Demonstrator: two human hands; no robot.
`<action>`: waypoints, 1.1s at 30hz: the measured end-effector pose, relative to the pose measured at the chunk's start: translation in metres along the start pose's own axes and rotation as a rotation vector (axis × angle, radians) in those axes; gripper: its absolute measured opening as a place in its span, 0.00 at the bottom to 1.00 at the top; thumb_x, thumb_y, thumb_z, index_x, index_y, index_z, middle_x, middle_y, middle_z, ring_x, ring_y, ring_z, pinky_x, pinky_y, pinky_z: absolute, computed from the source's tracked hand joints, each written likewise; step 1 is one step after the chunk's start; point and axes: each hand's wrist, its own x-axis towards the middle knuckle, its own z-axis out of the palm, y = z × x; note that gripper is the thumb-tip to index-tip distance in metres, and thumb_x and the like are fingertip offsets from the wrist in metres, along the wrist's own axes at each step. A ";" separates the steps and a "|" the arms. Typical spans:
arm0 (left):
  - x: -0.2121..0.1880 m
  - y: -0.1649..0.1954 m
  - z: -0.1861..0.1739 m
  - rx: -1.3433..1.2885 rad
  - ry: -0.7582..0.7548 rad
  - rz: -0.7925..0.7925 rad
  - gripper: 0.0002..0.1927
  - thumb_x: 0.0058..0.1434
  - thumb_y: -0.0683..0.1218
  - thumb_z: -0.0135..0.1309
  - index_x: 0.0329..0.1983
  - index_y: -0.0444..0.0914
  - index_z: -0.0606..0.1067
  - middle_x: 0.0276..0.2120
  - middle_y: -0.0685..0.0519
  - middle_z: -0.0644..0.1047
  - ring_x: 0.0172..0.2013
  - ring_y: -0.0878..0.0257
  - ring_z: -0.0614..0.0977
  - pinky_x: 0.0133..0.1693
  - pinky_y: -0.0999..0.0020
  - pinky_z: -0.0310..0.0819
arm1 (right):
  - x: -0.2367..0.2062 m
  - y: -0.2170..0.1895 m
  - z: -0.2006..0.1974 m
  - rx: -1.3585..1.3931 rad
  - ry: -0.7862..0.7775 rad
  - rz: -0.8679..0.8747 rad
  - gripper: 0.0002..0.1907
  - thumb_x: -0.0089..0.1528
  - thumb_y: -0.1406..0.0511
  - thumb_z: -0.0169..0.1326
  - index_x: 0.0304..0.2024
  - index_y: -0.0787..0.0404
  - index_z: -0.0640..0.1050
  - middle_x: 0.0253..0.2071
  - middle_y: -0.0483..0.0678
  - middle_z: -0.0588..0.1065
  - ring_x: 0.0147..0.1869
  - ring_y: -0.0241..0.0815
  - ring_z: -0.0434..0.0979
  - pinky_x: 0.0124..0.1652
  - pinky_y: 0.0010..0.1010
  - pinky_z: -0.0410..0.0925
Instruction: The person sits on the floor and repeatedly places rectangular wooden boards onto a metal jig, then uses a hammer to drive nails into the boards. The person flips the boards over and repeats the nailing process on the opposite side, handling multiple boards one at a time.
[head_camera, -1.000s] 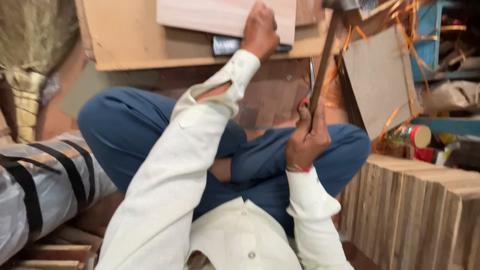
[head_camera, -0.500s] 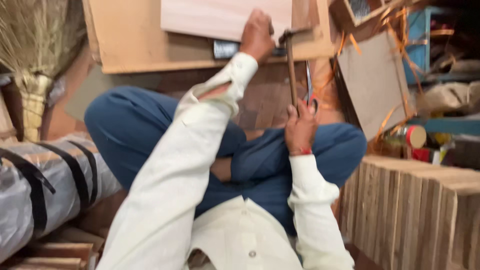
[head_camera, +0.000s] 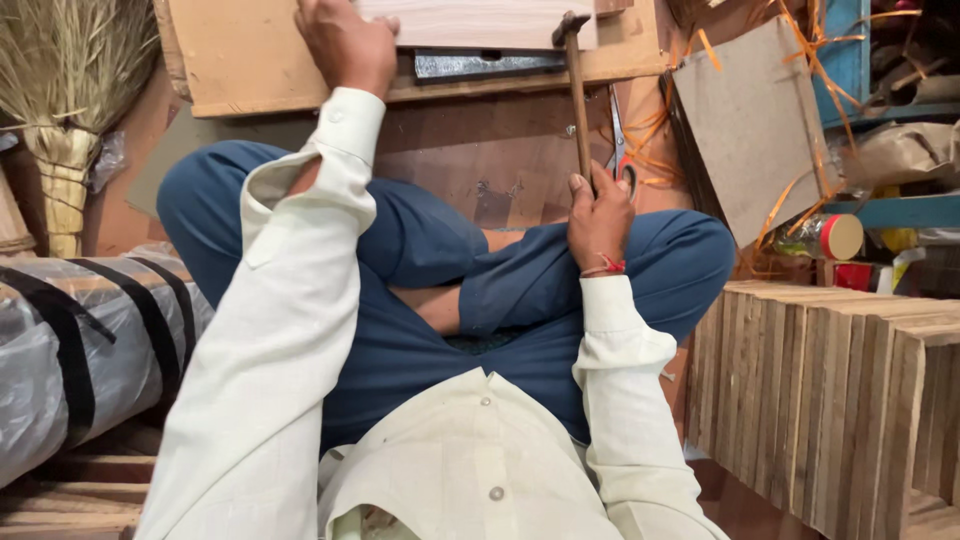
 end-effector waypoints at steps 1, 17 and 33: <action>-0.008 0.007 -0.002 0.029 0.040 0.029 0.22 0.43 0.48 0.72 0.35 0.30 0.76 0.41 0.36 0.77 0.45 0.38 0.75 0.50 0.48 0.68 | 0.000 -0.001 -0.001 0.024 -0.021 0.054 0.14 0.65 0.62 0.57 0.53 0.56 0.81 0.37 0.63 0.77 0.43 0.62 0.78 0.43 0.47 0.70; -0.172 0.010 0.073 0.022 -0.908 0.740 0.03 0.53 0.39 0.55 0.26 0.37 0.79 0.34 0.40 0.79 0.37 0.41 0.82 0.39 0.49 0.77 | -0.001 0.002 -0.005 0.168 -0.026 -0.019 0.13 0.67 0.65 0.57 0.52 0.62 0.81 0.31 0.53 0.77 0.39 0.50 0.75 0.43 0.40 0.69; -0.179 0.029 0.061 -0.050 -0.842 0.487 0.06 0.55 0.36 0.55 0.37 0.33 0.77 0.35 0.39 0.80 0.38 0.41 0.81 0.38 0.50 0.76 | -0.002 -0.006 -0.004 0.067 -0.038 0.061 0.15 0.65 0.62 0.57 0.54 0.57 0.81 0.35 0.61 0.77 0.45 0.62 0.73 0.46 0.46 0.68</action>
